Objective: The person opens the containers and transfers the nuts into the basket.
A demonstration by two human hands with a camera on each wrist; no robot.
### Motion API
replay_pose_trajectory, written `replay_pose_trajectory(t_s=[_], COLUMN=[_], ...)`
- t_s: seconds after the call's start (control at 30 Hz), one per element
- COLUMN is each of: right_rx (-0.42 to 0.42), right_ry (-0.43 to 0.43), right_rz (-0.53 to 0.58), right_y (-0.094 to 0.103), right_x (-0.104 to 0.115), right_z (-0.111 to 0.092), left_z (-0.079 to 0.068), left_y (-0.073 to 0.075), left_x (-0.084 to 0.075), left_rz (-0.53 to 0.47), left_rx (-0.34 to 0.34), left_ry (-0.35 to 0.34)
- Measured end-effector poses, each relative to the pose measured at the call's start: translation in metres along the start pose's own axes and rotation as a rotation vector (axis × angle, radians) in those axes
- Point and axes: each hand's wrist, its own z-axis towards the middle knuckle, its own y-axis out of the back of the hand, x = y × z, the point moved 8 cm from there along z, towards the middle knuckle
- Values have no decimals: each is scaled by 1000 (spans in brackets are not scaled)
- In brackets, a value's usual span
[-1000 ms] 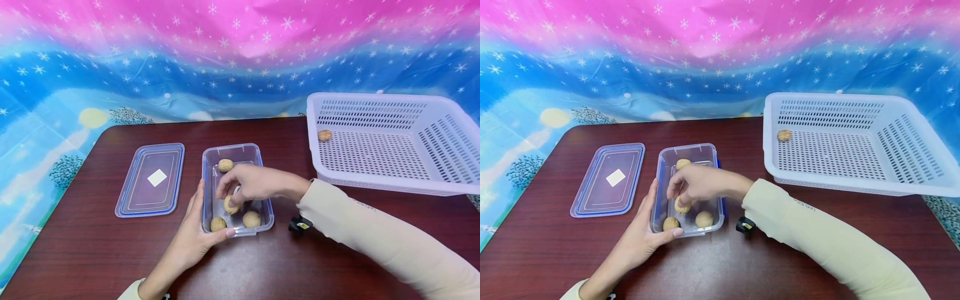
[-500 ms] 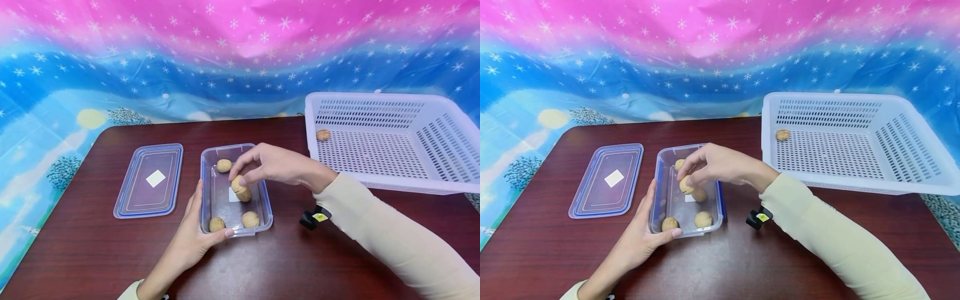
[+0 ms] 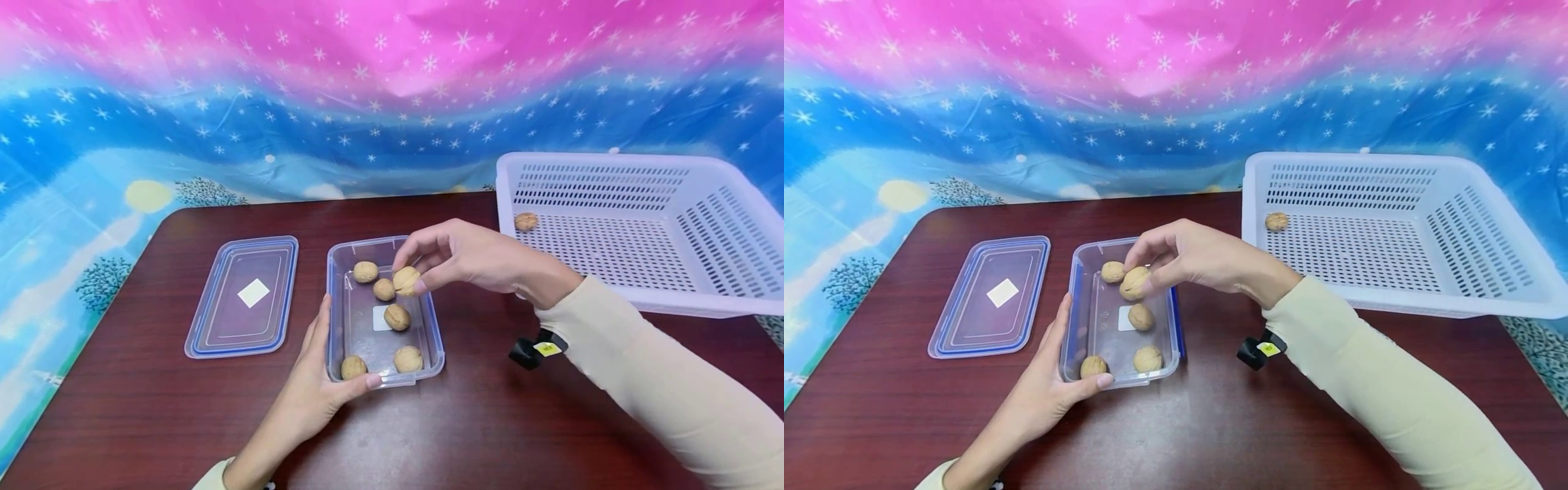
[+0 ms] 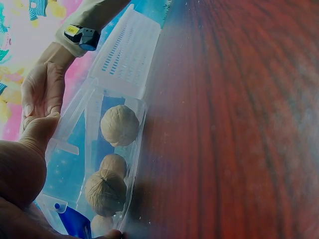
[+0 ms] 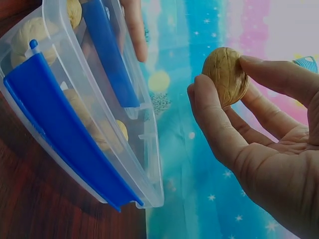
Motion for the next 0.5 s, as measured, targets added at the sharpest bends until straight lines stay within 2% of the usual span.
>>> replay_pose_trajectory(t_s=[0.17, 0.5], right_rx=[-31, -64], right_ry=[-20, 10], right_rz=[15, 45], right_y=[6, 25], right_x=[1, 5], right_z=[-6, -17], left_z=[0, 0], left_y=[0, 0], left_x=[-1, -1], left_rz=[-3, -8], left_rx=[2, -3], left_ry=[-3, -15])
